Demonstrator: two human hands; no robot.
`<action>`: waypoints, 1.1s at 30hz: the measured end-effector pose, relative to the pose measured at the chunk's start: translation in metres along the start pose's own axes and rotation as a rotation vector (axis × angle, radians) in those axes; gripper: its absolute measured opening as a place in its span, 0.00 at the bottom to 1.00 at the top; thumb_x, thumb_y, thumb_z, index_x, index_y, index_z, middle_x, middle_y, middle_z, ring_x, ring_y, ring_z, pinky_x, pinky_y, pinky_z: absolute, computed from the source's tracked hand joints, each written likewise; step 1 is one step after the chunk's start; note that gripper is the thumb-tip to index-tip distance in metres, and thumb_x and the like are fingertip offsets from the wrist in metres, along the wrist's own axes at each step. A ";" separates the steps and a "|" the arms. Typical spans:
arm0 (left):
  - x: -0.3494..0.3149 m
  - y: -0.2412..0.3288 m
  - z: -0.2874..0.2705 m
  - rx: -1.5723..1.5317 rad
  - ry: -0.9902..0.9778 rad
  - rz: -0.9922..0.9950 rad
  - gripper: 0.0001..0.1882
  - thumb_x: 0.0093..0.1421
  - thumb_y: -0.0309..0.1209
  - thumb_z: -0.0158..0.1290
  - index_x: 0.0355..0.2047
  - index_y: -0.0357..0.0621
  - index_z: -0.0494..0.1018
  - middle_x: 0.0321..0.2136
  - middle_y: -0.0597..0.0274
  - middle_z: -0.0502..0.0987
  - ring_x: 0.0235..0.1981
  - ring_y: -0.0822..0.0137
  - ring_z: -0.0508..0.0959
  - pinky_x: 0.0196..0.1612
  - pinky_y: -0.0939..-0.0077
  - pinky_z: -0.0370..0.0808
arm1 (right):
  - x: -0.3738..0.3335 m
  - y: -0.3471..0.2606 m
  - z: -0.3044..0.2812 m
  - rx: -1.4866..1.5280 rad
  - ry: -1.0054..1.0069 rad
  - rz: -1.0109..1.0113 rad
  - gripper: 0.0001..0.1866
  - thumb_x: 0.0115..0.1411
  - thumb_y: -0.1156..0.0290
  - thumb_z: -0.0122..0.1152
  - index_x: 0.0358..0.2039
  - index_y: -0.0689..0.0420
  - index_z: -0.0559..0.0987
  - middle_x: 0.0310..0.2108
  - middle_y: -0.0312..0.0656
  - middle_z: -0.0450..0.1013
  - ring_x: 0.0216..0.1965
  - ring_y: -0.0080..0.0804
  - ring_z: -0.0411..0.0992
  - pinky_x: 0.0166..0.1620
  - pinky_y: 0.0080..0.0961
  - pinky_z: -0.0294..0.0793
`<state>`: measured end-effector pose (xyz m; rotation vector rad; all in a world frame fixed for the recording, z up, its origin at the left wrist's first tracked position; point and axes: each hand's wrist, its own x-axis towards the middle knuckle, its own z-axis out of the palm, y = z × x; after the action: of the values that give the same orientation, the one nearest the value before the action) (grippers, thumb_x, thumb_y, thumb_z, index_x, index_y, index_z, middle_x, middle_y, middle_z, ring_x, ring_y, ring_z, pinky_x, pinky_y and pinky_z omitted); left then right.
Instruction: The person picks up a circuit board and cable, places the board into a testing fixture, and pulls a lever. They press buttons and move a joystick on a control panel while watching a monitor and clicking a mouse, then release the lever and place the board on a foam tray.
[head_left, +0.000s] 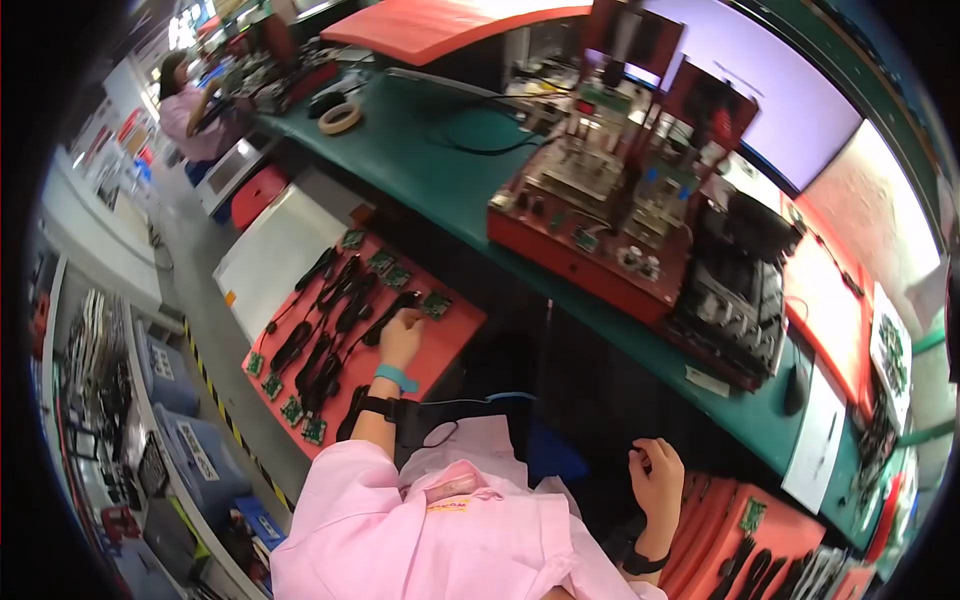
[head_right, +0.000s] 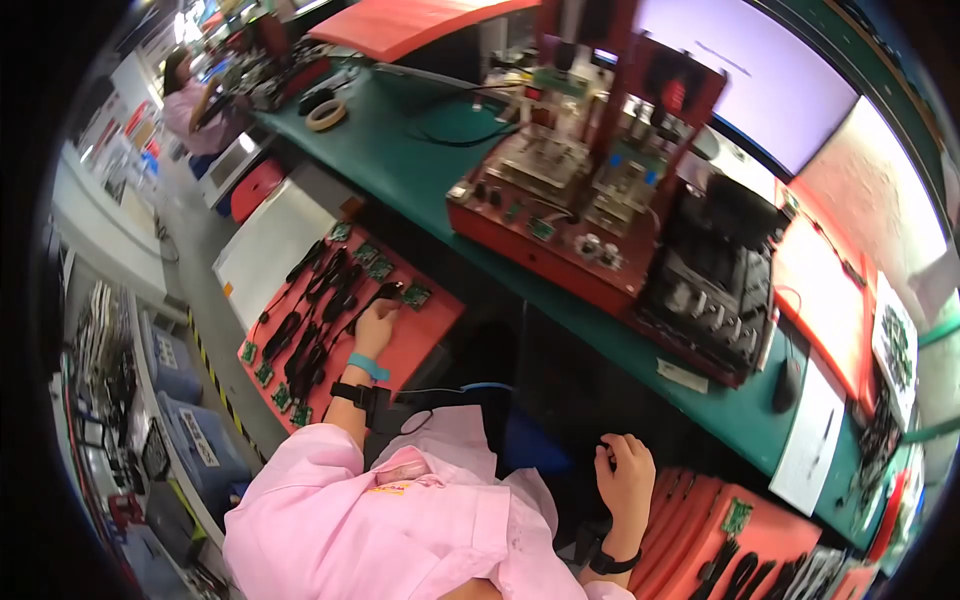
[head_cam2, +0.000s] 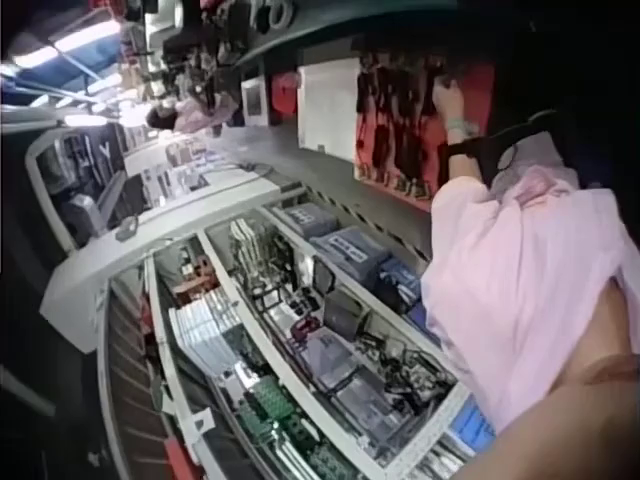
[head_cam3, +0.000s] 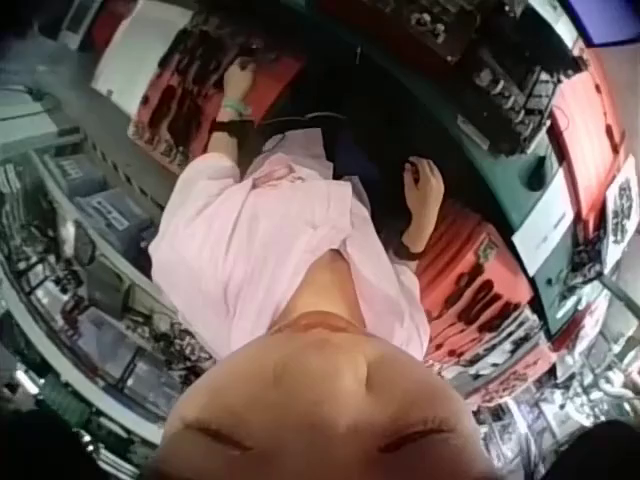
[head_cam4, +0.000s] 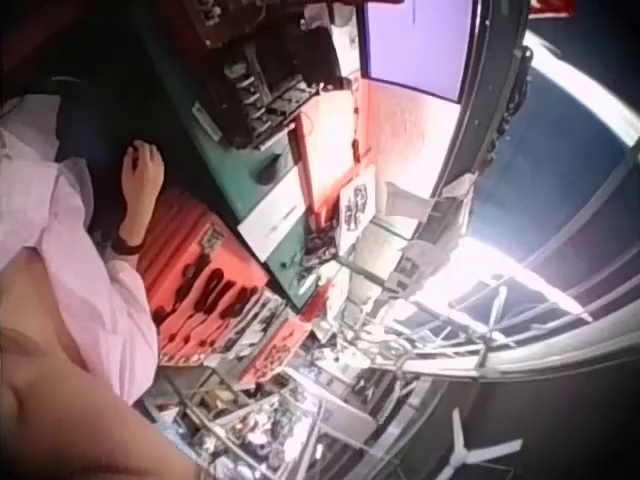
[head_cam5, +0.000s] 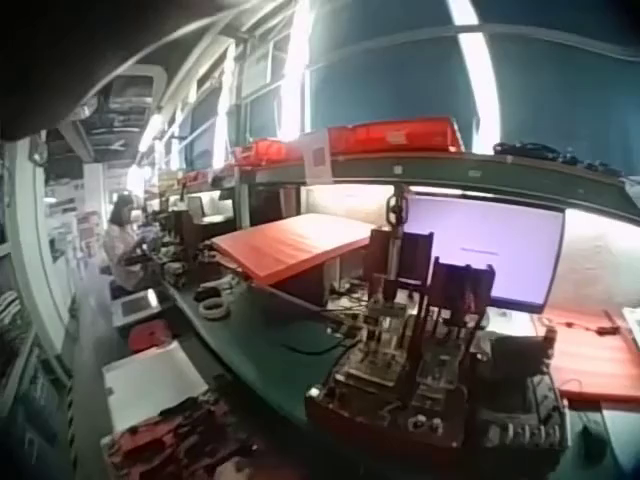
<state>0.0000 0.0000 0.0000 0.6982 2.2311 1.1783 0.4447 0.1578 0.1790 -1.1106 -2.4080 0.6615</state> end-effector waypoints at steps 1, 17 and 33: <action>-0.015 -0.007 0.009 0.093 0.117 -0.007 0.24 0.52 0.37 0.57 0.49 0.45 0.69 0.52 0.43 0.66 0.50 0.48 0.72 0.45 0.60 0.74 | 0.008 0.006 -0.009 -0.024 -0.032 -0.060 0.06 0.48 0.80 0.59 0.29 0.60 0.77 0.22 0.43 0.69 0.23 0.35 0.70 0.31 0.30 0.70; -0.027 0.035 -0.049 -0.548 -0.166 -0.083 0.12 0.55 0.31 0.56 0.39 0.41 0.72 0.17 0.71 0.68 0.15 0.76 0.68 0.19 0.82 0.64 | 0.111 -0.097 0.036 0.177 -0.253 -0.397 0.08 0.49 0.77 0.62 0.32 0.60 0.77 0.25 0.42 0.70 0.26 0.35 0.71 0.30 0.26 0.71; -0.060 0.248 -0.071 -0.800 -0.389 0.387 0.14 0.62 0.32 0.52 0.44 0.35 0.71 0.20 0.71 0.69 0.16 0.83 0.64 0.18 0.89 0.58 | 0.242 -0.210 0.008 0.356 -0.318 -0.345 0.21 0.52 0.64 0.67 0.43 0.61 0.73 0.36 0.44 0.74 0.39 0.33 0.74 0.44 0.27 0.73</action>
<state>0.0473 0.0408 0.2580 0.9175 1.1751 1.7721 0.1713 0.2253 0.3313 -0.4593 -2.5118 1.1545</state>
